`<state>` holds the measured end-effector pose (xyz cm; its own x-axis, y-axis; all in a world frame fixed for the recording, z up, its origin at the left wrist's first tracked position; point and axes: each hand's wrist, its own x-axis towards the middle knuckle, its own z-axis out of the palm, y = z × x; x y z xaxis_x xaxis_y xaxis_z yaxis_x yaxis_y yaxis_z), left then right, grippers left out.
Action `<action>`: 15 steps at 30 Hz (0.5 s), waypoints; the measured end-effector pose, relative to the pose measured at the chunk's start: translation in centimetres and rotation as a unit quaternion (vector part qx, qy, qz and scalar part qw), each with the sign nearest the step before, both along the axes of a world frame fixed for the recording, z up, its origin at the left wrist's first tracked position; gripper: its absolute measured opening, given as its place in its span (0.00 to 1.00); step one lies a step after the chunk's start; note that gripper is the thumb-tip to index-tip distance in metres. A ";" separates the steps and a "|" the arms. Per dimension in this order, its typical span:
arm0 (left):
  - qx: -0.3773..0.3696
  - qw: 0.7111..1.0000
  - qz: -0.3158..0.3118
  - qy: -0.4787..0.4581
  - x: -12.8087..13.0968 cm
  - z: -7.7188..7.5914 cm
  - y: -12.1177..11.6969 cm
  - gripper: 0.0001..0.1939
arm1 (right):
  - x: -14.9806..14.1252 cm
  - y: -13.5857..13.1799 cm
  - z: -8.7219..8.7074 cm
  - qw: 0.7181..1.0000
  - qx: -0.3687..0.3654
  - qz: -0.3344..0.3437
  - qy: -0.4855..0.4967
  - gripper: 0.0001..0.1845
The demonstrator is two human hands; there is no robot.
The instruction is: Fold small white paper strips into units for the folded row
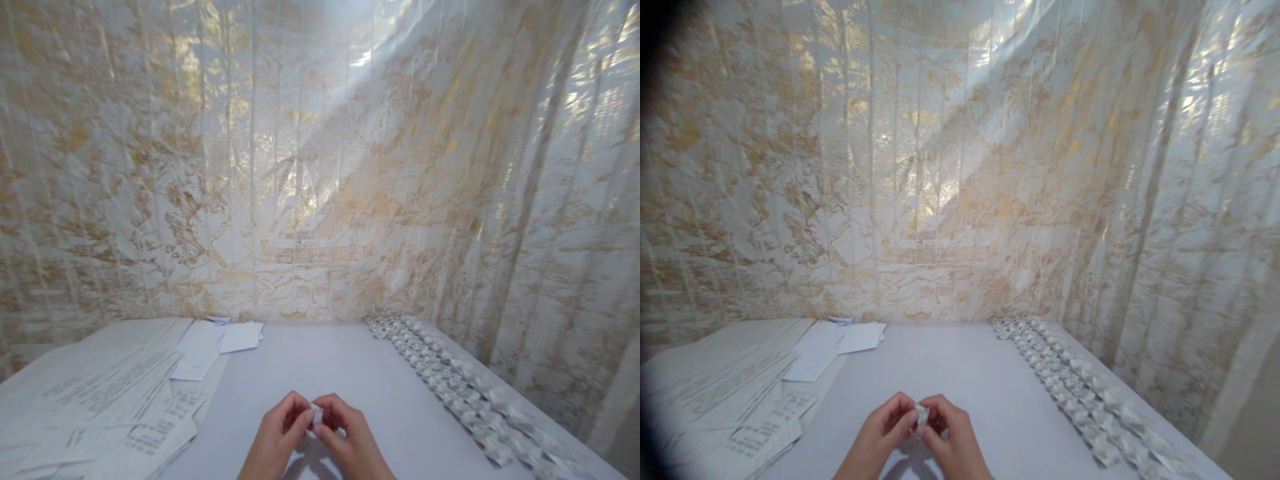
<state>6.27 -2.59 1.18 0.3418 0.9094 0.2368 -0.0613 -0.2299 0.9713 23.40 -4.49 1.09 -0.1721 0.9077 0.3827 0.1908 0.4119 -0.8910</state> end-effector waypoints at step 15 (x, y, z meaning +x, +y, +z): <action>0.019 0.999 -0.027 -0.015 0.2 0.4 -0.5 0.21 | 0.5 -0.1 -0.9 0.990 0.070 -0.016 -0.121 0.21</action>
